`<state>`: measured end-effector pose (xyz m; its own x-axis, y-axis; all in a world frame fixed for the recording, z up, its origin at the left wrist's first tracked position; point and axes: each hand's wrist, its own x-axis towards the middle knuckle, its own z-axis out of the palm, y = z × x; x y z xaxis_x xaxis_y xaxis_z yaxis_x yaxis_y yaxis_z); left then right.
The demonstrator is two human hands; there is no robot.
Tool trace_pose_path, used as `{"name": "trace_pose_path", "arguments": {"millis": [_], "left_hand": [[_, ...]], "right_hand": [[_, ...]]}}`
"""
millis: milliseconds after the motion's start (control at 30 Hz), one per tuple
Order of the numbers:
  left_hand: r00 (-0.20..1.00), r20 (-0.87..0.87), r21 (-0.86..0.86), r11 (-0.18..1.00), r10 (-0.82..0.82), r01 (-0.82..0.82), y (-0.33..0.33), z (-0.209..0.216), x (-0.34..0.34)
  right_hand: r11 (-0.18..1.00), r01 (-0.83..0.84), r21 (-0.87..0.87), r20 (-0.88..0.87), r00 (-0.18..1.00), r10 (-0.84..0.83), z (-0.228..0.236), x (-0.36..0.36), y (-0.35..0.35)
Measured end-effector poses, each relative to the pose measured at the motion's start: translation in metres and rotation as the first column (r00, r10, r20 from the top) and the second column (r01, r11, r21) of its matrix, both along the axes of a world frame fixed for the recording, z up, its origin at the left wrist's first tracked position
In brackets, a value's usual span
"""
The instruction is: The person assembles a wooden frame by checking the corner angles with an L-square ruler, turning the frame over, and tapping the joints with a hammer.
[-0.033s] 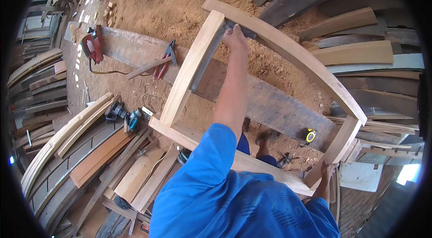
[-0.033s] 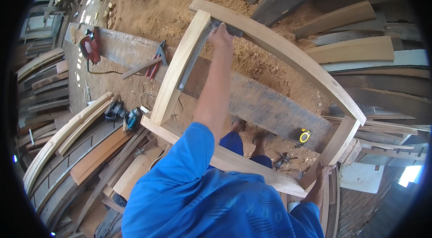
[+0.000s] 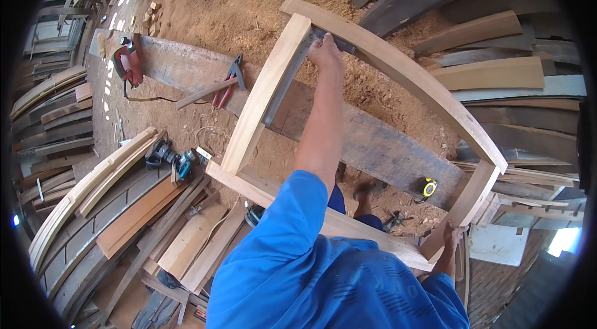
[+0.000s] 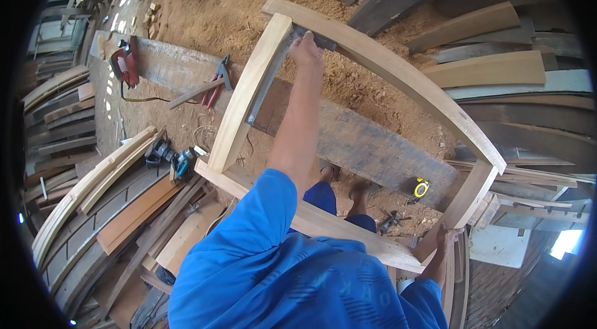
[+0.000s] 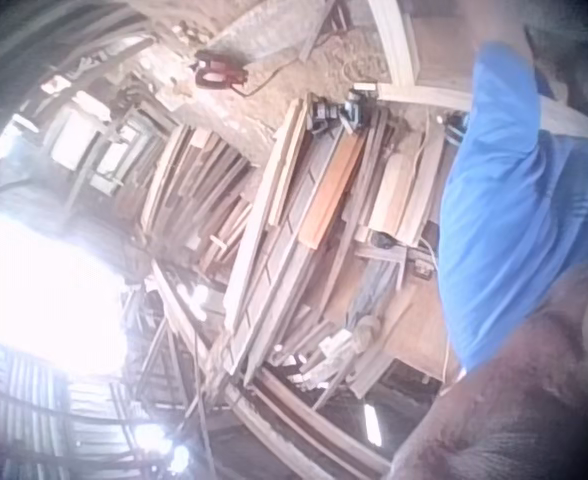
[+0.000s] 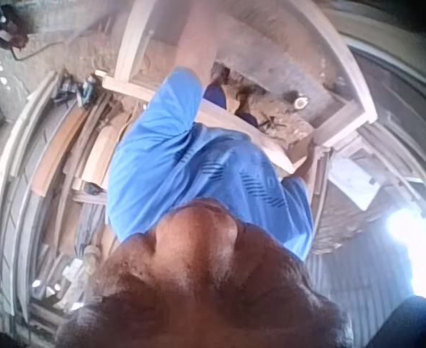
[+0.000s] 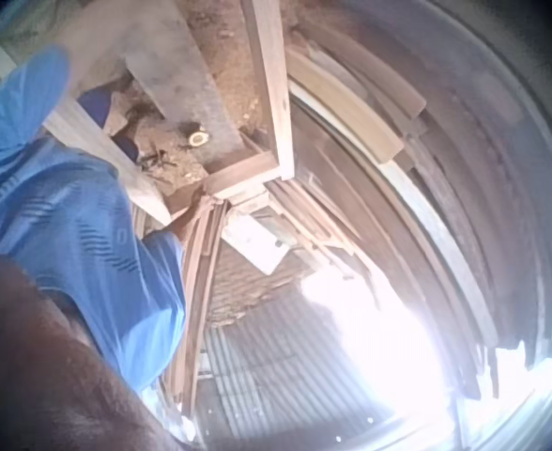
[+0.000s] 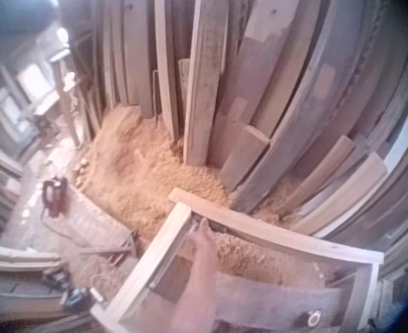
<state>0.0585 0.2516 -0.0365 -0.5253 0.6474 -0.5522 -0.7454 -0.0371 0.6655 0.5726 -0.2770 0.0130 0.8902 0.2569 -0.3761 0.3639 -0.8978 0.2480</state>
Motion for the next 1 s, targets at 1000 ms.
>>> {"name": "trace_pose_path", "arguments": {"millis": [1000], "left_hand": [[0.416,-0.487,-0.266,0.584,-0.768,0.767,-0.254,0.107,0.115]], "right_hand": [[0.969,-0.244,-0.047,0.032,0.969,0.246,-0.013,0.013,-0.001]]}}
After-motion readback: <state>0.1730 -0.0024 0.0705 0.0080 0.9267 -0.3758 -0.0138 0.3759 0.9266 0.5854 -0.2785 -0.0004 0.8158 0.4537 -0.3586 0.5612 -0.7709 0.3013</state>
